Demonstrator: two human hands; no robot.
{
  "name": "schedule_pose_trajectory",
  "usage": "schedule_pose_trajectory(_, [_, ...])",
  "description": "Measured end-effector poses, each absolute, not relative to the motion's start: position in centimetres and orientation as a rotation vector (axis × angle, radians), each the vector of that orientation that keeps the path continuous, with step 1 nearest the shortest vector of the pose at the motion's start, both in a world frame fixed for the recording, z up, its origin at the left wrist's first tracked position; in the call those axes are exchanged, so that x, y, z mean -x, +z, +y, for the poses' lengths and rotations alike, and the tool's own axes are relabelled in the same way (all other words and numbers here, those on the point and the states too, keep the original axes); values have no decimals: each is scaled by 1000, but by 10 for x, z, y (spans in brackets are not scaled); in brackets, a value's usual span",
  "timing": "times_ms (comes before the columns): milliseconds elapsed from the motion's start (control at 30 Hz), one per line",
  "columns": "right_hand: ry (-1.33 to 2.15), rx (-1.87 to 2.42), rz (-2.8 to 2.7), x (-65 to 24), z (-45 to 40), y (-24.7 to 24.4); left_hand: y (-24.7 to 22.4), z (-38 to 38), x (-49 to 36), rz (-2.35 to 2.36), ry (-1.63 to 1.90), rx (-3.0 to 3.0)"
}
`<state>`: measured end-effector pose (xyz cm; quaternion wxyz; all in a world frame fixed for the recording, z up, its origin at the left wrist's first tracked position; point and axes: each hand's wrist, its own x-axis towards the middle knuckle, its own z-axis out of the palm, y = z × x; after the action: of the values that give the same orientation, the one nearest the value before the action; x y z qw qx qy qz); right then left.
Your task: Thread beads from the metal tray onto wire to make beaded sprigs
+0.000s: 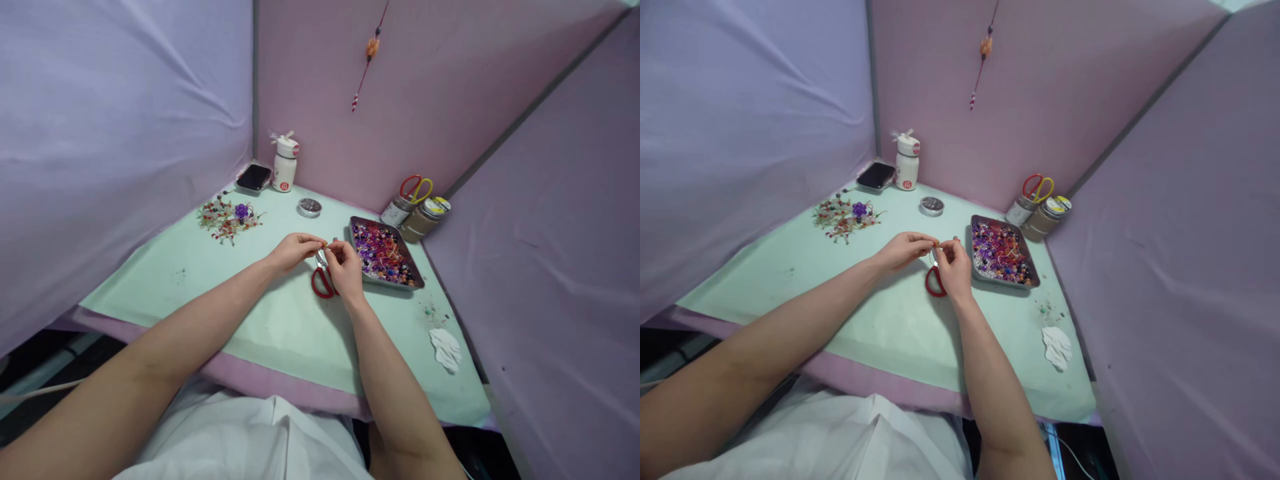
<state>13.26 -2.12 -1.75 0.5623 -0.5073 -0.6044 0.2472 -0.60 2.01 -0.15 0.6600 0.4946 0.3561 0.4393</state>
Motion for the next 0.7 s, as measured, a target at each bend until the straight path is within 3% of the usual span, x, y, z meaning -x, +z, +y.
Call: schedule_pose_trajectory(700, [648, 1214, -1370, -131, -24, -12, 10, 20, 13, 842, 958, -1109])
